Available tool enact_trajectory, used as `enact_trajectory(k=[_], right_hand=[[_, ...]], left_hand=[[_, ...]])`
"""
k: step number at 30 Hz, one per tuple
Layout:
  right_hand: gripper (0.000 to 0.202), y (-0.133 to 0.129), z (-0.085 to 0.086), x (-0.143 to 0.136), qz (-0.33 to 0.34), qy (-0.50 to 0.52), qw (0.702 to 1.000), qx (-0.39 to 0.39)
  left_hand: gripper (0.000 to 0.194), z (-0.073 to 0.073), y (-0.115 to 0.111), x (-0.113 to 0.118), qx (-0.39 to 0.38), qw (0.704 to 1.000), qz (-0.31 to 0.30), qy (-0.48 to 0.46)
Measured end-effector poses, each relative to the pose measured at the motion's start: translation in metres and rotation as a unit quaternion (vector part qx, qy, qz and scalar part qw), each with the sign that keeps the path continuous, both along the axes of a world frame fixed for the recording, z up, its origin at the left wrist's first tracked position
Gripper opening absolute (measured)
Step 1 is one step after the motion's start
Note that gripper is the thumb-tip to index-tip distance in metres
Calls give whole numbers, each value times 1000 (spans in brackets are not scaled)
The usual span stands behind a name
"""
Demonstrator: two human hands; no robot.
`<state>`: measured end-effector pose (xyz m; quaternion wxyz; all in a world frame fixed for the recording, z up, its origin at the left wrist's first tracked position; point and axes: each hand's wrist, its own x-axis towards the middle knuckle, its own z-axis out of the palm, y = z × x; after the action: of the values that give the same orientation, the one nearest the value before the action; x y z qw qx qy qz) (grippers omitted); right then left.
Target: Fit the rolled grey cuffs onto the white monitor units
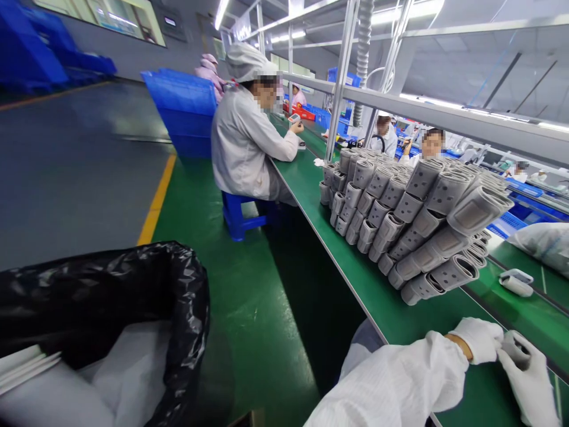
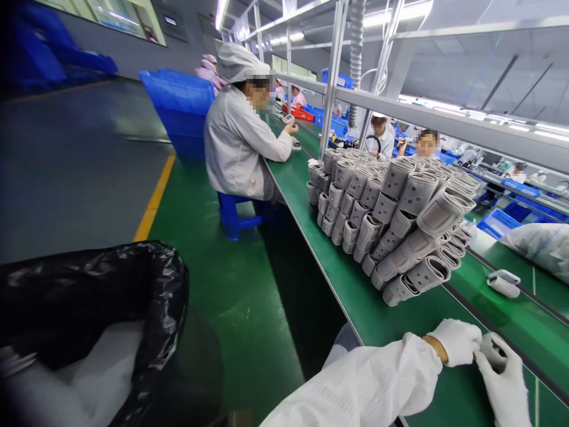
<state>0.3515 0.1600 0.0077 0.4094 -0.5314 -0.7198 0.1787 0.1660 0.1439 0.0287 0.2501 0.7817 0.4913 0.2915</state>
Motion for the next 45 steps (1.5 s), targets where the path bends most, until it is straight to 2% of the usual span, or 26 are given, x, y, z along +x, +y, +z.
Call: enact_trajectory(k=[5,11,18,28,35,38,43,45], right_hand=[[89,-18,11,-10,-22,18,999,-38],[80,-21,9,-13,19,24,999,-26],[72,-23,10,-20,38,32,999,-23],[71,-10,9,-18,69,13,997,-15],[70,-16,15,-23,66,4,998,-12],[68,-18,21,-18,42,-28,999,2],[77,2,19,17,-107,-84,991,13],[83,12,17,30,-127,-84,988,24]], left_hand=[[33,10,-18,-5,3,999,41,15],[38,12,-29,-8,-12,997,72,34],[39,14,-34,-12,-27,995,93,32],[36,17,-34,-14,-33,991,131,14],[36,17,-35,-14,-29,991,129,12],[35,19,-37,-12,-26,991,131,13],[34,21,-37,-11,-29,993,114,21],[33,21,-35,-12,-28,994,104,26]])
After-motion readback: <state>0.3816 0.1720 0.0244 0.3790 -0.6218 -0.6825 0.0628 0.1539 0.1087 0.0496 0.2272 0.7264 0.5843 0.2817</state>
